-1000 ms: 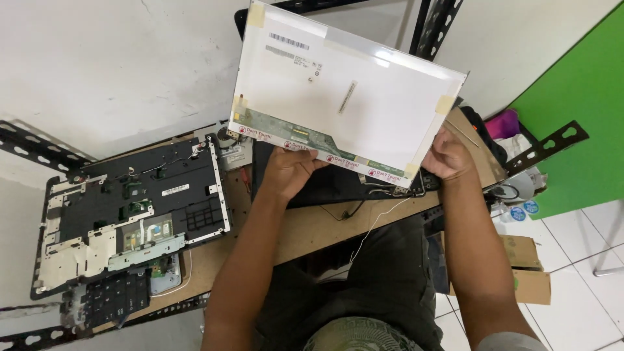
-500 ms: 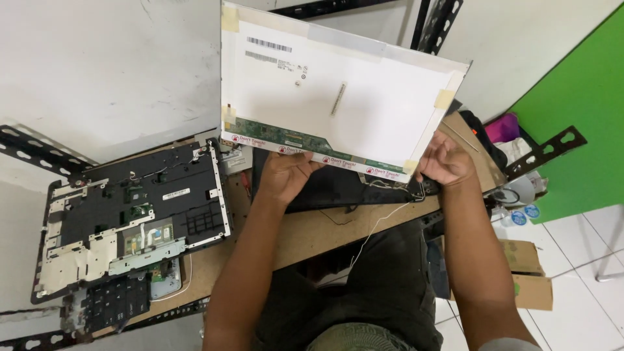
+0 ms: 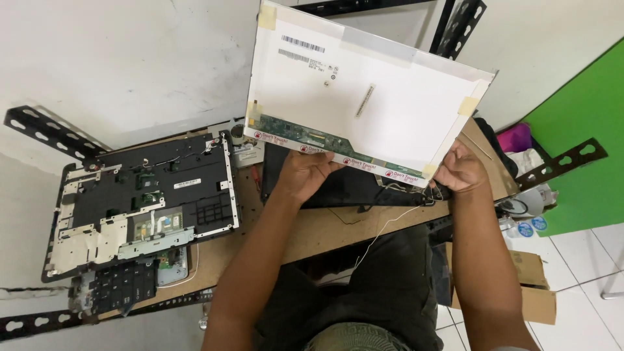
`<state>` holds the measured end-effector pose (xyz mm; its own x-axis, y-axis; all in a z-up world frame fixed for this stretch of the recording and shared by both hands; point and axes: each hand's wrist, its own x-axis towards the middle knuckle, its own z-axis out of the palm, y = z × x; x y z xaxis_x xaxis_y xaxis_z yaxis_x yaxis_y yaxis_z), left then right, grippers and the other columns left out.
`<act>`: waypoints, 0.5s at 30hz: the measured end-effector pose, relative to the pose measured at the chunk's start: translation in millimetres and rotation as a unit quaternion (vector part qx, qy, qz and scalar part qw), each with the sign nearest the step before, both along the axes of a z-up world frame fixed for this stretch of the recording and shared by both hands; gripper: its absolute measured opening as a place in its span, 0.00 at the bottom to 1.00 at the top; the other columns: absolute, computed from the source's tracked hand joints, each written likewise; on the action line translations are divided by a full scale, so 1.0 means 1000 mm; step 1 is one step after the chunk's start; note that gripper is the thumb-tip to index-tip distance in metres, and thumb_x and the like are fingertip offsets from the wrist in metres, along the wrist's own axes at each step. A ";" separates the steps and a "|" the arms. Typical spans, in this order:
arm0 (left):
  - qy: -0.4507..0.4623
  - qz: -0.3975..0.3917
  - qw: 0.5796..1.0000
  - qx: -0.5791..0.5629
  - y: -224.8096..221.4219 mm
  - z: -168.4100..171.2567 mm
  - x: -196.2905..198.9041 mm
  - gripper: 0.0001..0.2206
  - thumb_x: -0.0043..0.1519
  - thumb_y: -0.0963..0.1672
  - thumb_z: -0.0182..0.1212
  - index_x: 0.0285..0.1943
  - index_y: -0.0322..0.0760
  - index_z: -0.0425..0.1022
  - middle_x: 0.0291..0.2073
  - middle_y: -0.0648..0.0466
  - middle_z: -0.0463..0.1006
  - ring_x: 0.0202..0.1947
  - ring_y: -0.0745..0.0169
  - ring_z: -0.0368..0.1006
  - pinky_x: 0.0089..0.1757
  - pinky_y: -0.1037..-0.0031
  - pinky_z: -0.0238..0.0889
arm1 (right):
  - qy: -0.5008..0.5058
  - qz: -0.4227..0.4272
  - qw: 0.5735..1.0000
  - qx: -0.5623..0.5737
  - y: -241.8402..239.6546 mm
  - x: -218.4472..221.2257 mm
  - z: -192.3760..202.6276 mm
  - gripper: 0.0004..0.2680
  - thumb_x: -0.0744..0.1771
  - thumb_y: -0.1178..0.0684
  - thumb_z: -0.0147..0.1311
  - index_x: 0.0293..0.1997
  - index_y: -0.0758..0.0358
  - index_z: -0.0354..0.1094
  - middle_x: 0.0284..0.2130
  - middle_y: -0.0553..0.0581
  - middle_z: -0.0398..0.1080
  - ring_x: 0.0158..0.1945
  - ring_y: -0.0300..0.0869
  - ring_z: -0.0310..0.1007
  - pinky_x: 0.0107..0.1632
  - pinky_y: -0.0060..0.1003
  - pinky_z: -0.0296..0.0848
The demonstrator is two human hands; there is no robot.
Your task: Disassembling a laptop screen assembly to clean the back of the LCD panel using a screwdriver and a cloth.
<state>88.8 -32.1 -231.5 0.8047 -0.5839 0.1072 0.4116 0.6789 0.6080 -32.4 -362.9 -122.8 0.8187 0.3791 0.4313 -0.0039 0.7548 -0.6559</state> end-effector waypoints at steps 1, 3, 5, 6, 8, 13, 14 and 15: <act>-0.001 0.001 1.000 -0.001 0.000 0.000 -0.001 0.24 0.53 0.32 0.53 0.57 0.44 0.70 0.49 0.53 0.76 0.42 0.49 0.75 0.43 0.52 0.69 | -0.001 0.001 1.000 -0.001 -0.001 0.000 -0.002 0.17 0.63 0.62 0.46 0.59 0.68 0.57 0.43 0.74 0.70 0.39 0.60 0.76 0.29 0.56 0.80; -0.003 -0.003 1.000 -0.006 -0.001 0.000 -0.002 0.23 0.54 0.32 0.53 0.56 0.46 0.71 0.49 0.54 0.76 0.43 0.52 0.74 0.43 0.53 0.69 | 0.004 -0.022 1.000 -0.016 -0.002 0.000 -0.005 0.19 0.61 0.62 0.48 0.60 0.69 0.55 0.44 0.74 0.69 0.41 0.61 0.75 0.34 0.58 0.77; -0.008 -0.005 1.000 -0.014 -0.002 0.012 -0.009 0.23 0.54 0.32 0.53 0.56 0.45 0.71 0.48 0.54 0.77 0.42 0.52 0.75 0.43 0.53 0.69 | 0.007 -0.037 0.999 -0.028 -0.004 0.002 -0.012 0.21 0.60 0.63 0.50 0.61 0.70 0.54 0.46 0.74 0.68 0.43 0.61 0.74 0.37 0.60 0.75; -0.012 -0.009 1.000 -0.022 -0.003 0.018 -0.012 0.22 0.54 0.32 0.52 0.55 0.44 0.70 0.47 0.53 0.77 0.41 0.52 0.75 0.43 0.54 0.70 | 0.012 -0.054 0.998 -0.038 -0.005 0.003 -0.016 0.23 0.59 0.63 0.51 0.61 0.71 0.53 0.47 0.74 0.68 0.45 0.62 0.73 0.40 0.62 0.73; -0.015 -0.008 1.000 -0.025 -0.002 0.027 -0.016 0.22 0.54 0.32 0.52 0.54 0.44 0.71 0.46 0.53 0.78 0.40 0.52 0.75 0.42 0.54 0.70 | 0.017 -0.069 0.996 -0.049 -0.007 0.004 -0.021 0.25 0.58 0.63 0.52 0.62 0.72 0.52 0.48 0.74 0.67 0.46 0.62 0.71 0.43 0.63 0.71; -0.035 -0.012 0.999 -0.025 -0.004 0.036 -0.022 0.20 0.55 0.33 0.53 0.53 0.43 0.72 0.44 0.55 0.78 0.39 0.55 0.75 0.42 0.55 0.70 | 0.015 -0.071 0.996 -0.057 0.007 0.000 -0.002 0.28 0.55 0.69 0.48 0.63 0.74 0.49 0.47 0.76 0.66 0.46 0.65 0.72 0.46 0.67 0.68; -0.032 -0.015 0.999 -0.024 -0.004 0.042 -0.024 0.20 0.55 0.32 0.53 0.53 0.43 0.73 0.43 0.54 0.79 0.39 0.54 0.76 0.42 0.56 0.70 | 0.016 -0.068 0.996 -0.057 0.008 0.001 0.000 0.29 0.54 0.69 0.48 0.63 0.75 0.49 0.47 0.76 0.66 0.46 0.66 0.71 0.46 0.68 0.67; -0.029 -0.018 0.999 -0.024 -0.003 0.046 -0.027 0.20 0.55 0.32 0.53 0.52 0.43 0.73 0.42 0.53 0.79 0.38 0.53 0.76 0.42 0.56 0.71 | 0.017 -0.064 0.996 -0.057 0.009 0.000 0.002 0.30 0.53 0.70 0.48 0.63 0.75 0.48 0.47 0.77 0.66 0.46 0.67 0.71 0.47 0.69 0.66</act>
<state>62.2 -35.1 -185.5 0.7744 -0.6062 0.1811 0.4022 0.6927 0.5987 -32.5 -353.6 -120.5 0.8775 0.3143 0.3623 0.0640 0.6719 -0.7379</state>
